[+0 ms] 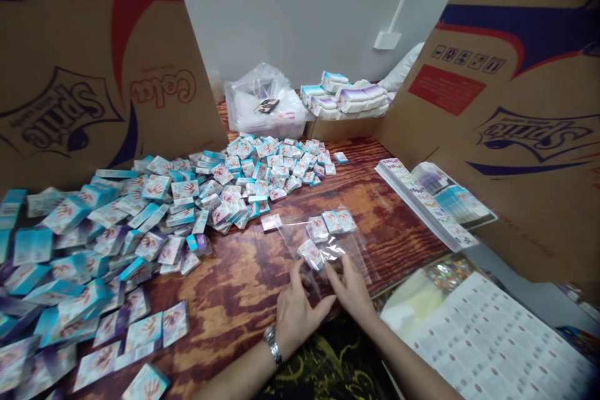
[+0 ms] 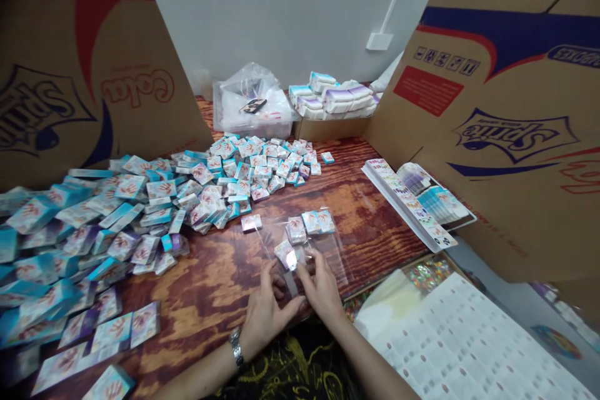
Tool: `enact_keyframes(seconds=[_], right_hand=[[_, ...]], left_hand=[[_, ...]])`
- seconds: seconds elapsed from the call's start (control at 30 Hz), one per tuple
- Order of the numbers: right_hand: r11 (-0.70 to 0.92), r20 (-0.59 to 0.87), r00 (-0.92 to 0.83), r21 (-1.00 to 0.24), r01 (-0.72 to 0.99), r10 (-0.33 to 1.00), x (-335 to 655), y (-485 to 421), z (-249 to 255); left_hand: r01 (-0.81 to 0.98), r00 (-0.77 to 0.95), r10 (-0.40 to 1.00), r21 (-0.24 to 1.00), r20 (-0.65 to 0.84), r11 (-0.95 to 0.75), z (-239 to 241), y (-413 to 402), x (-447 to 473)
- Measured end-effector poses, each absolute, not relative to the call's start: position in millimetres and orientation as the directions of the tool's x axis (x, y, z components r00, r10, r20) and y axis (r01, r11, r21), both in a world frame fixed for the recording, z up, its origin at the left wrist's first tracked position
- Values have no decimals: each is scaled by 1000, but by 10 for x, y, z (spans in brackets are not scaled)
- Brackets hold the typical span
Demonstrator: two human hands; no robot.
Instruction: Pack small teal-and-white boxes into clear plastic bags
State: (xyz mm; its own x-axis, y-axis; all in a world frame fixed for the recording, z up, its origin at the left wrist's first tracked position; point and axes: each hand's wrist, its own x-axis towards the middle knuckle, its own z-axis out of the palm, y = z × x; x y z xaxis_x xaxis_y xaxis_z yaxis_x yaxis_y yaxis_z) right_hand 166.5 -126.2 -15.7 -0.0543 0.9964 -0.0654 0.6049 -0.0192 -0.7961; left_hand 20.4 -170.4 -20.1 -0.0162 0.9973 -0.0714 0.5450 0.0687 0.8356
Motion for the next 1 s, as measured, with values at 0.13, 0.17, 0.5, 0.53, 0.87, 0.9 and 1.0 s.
enact_keyframes(seconds=[0.13,0.17,0.5,0.53,0.87,0.9,1.0], right_hand=[[339,109,-358,-650,680,927,1823,-1347,-195],[451,116,-482,-589,671,868,1830,-1346,-208],[674,124,-708,-453,583,696,1542,-1043,-350],[680,137,-714,-469,564,687,1533,-1023,-354],[764,181,-768,-380,521,614,1547,-821,-473],[774,188,-771,-358,523,608,1580,-840,-486],[821,243,-789,-270,503,564,1725,-966,-471]], left_hand=[[515,-7,999,856,-54,50,-205,-1672,198],[498,-6,999,866,-44,41,-210,-1668,195],[476,-33,999,878,-36,48,-263,-1690,111],[481,-41,999,875,-34,49,-269,-1692,93],[511,-51,999,859,-10,35,-278,-1685,60],[512,-49,999,858,-11,34,-257,-1698,54],[516,-32,999,857,12,7,-144,-1798,-106]])
